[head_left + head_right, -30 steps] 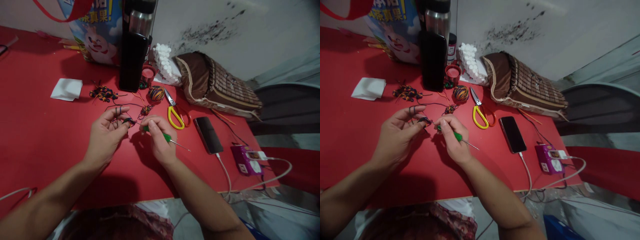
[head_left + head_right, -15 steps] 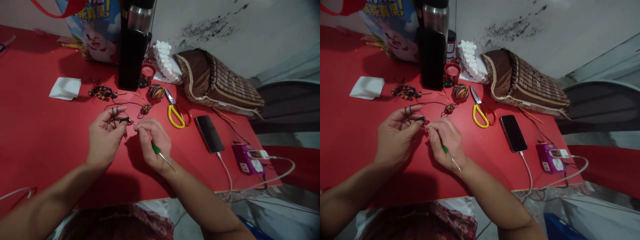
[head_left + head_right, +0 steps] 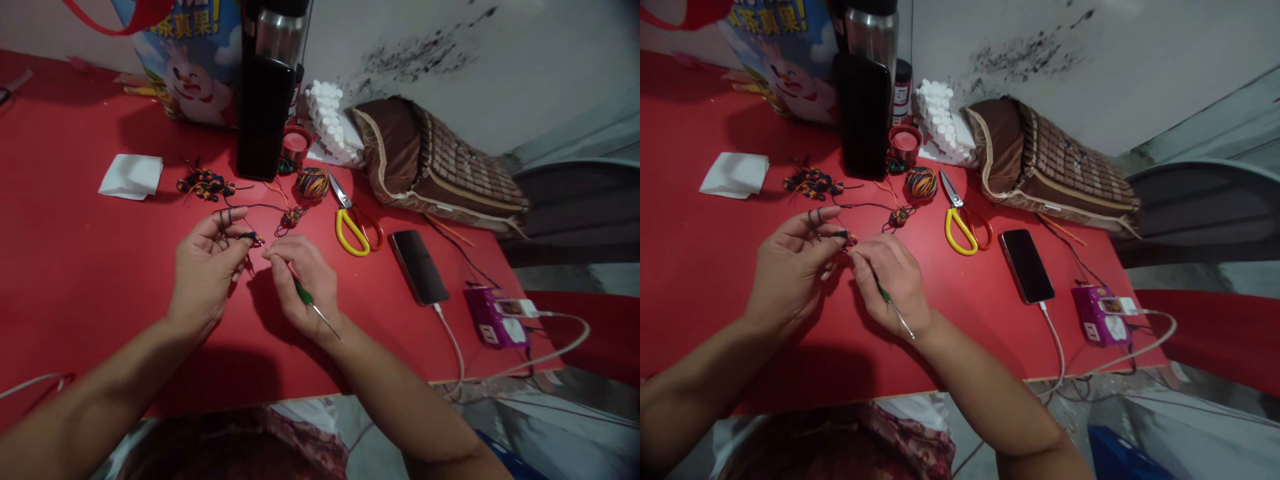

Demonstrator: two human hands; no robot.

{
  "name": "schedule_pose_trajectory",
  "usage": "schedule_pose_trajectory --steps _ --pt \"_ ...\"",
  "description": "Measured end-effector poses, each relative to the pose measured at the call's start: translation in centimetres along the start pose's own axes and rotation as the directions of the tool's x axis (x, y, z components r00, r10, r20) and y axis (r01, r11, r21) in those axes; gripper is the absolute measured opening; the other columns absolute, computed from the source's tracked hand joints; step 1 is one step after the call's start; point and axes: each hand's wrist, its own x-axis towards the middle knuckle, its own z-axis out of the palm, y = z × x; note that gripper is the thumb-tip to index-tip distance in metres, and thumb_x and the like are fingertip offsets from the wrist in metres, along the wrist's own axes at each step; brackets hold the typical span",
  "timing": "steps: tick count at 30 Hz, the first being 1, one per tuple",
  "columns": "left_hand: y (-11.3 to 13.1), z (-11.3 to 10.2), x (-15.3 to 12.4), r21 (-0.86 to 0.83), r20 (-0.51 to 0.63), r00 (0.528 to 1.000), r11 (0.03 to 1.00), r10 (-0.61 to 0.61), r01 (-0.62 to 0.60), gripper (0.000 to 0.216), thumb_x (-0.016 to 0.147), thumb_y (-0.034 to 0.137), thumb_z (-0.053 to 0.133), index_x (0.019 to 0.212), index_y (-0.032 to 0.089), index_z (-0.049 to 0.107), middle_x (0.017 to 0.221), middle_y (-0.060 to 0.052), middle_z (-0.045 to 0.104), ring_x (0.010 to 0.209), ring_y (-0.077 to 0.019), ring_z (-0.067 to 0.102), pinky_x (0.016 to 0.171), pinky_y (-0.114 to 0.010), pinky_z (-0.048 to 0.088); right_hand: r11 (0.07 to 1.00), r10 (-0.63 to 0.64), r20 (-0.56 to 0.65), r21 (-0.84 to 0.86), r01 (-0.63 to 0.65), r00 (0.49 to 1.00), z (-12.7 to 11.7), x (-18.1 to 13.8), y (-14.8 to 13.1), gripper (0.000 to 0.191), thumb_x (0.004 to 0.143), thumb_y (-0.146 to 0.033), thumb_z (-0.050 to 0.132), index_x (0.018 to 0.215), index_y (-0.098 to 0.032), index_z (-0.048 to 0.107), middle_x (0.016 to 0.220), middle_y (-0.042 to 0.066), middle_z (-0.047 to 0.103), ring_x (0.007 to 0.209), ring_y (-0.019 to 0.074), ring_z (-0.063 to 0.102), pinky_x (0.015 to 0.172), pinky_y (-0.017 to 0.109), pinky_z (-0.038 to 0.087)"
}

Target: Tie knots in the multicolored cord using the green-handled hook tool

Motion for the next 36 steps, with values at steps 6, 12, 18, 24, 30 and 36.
schedule_pose_trajectory --steps 6,12,18,24,30,36 --pt "-0.1 0.1 0.0 -0.002 0.029 1.000 1.000 0.001 -0.001 0.040 0.075 0.008 0.083 0.113 0.018 0.078 0.085 0.001 0.072 0.049 -0.0030 0.050 0.041 -0.014 0.040 1.000 -0.003 -0.009 -0.018 0.003 1.000 -0.1 -0.1 0.0 0.017 0.107 -0.015 0.054 0.114 -0.026 0.066 0.103 0.006 0.075 0.099 0.0212 0.071 0.089 0.041 0.059" --pt "0.0 0.3 -0.4 -0.072 0.067 0.995 0.994 -0.079 0.084 0.042 0.071 0.006 0.084 0.112 0.018 0.078 0.081 0.004 0.068 0.046 -0.0017 0.047 0.038 -0.013 0.037 1.000 -0.010 -0.014 -0.013 0.009 1.000 -0.1 0.0 0.5 0.017 0.108 -0.018 0.056 0.117 -0.027 0.066 0.106 0.005 0.077 0.099 0.0204 0.072 0.089 0.040 0.060" --pt "0.6 0.3 -0.4 -0.077 0.087 0.993 0.993 -0.085 0.092 0.042 0.073 0.011 0.089 0.113 0.017 0.078 0.082 0.004 0.065 0.052 -0.0026 0.050 0.044 -0.014 0.043 0.999 0.050 -0.014 -0.014 -0.050 0.999 -0.4 0.0 0.4 0.016 0.107 -0.022 0.060 0.121 -0.027 0.067 0.105 0.004 0.080 0.089 0.0179 0.074 0.083 0.035 0.062" --pt "0.5 0.3 -0.3 -0.063 0.027 0.999 0.998 -0.025 0.027 0.041 0.074 0.008 0.087 0.113 0.018 0.080 0.086 0.002 0.069 0.073 -0.0068 0.065 0.064 -0.014 0.054 0.999 0.022 0.034 -0.029 -0.021 0.999 -0.8 -0.4 -0.1 0.026 0.106 -0.024 0.062 0.131 -0.028 0.069 0.110 0.005 0.084 0.083 0.0172 0.079 0.082 0.034 0.065" --pt "0.7 0.6 -0.4 -0.178 0.031 0.988 0.972 -0.152 0.155 0.044 0.069 0.006 0.086 0.110 0.019 0.079 0.084 0.002 0.069 0.058 -0.0038 0.056 0.046 -0.011 0.041 0.986 -0.102 0.086 -0.124 0.112 0.991 0.0 -0.5 0.9 0.036 0.109 -0.021 0.056 0.144 -0.028 0.060 0.120 0.009 0.083 0.098 0.0229 0.078 0.085 0.040 0.063" --pt "0.7 0.8 -0.9 -0.137 0.040 0.996 0.987 -0.082 0.086 0.042 0.073 0.009 0.086 0.112 0.024 0.081 0.087 0.003 0.070 0.058 -0.0051 0.057 0.048 -0.015 0.047 0.937 -0.030 0.178 -0.338 0.090 0.983 0.6 -0.6 1.5 0.026 0.111 -0.038 0.057 0.131 -0.024 0.066 0.102 0.009 0.084 0.084 0.0230 0.072 0.077 0.038 0.052"
